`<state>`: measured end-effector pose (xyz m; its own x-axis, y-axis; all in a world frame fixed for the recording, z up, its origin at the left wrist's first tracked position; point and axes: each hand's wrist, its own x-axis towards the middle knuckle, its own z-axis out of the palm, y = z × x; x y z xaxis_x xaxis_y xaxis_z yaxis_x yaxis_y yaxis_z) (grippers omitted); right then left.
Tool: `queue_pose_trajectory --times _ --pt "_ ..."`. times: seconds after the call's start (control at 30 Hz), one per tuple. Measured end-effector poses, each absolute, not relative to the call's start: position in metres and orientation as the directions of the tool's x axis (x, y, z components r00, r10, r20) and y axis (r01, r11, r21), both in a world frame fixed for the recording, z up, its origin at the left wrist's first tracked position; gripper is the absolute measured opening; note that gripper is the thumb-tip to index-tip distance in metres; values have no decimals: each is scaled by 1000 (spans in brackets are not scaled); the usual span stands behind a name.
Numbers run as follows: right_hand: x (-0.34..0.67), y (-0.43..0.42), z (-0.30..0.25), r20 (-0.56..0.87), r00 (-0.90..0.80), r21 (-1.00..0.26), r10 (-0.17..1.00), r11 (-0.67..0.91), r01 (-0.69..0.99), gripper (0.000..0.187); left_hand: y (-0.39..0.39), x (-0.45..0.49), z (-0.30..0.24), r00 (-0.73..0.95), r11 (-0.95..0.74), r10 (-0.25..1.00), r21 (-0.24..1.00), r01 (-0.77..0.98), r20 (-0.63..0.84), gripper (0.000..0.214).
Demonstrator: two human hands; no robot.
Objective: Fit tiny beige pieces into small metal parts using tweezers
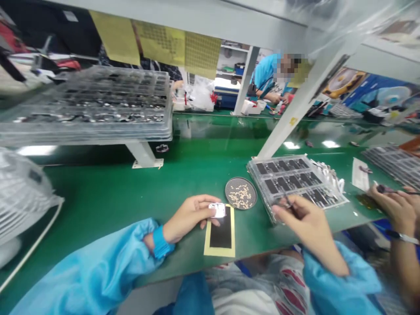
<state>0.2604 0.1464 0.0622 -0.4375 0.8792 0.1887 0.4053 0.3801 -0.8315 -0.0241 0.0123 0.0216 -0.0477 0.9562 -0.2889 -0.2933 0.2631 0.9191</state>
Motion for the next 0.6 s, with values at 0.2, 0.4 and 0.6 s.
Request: queue_pose_trajectory --times 0.2,0.4,0.6 --pt "186 93 31 -6 -645 -960 764 176 217 27 10 -21 18 -71 196 972 945 -262 -222 53" --pt "165 92 22 -123 -642 -963 757 64 261 36 8 -16 18 -112 115 985 987 -113 -127 55" --pt "161 93 17 -125 -640 -961 759 67 267 40 3 -15 17 -149 117 984 988 100 -101 55"
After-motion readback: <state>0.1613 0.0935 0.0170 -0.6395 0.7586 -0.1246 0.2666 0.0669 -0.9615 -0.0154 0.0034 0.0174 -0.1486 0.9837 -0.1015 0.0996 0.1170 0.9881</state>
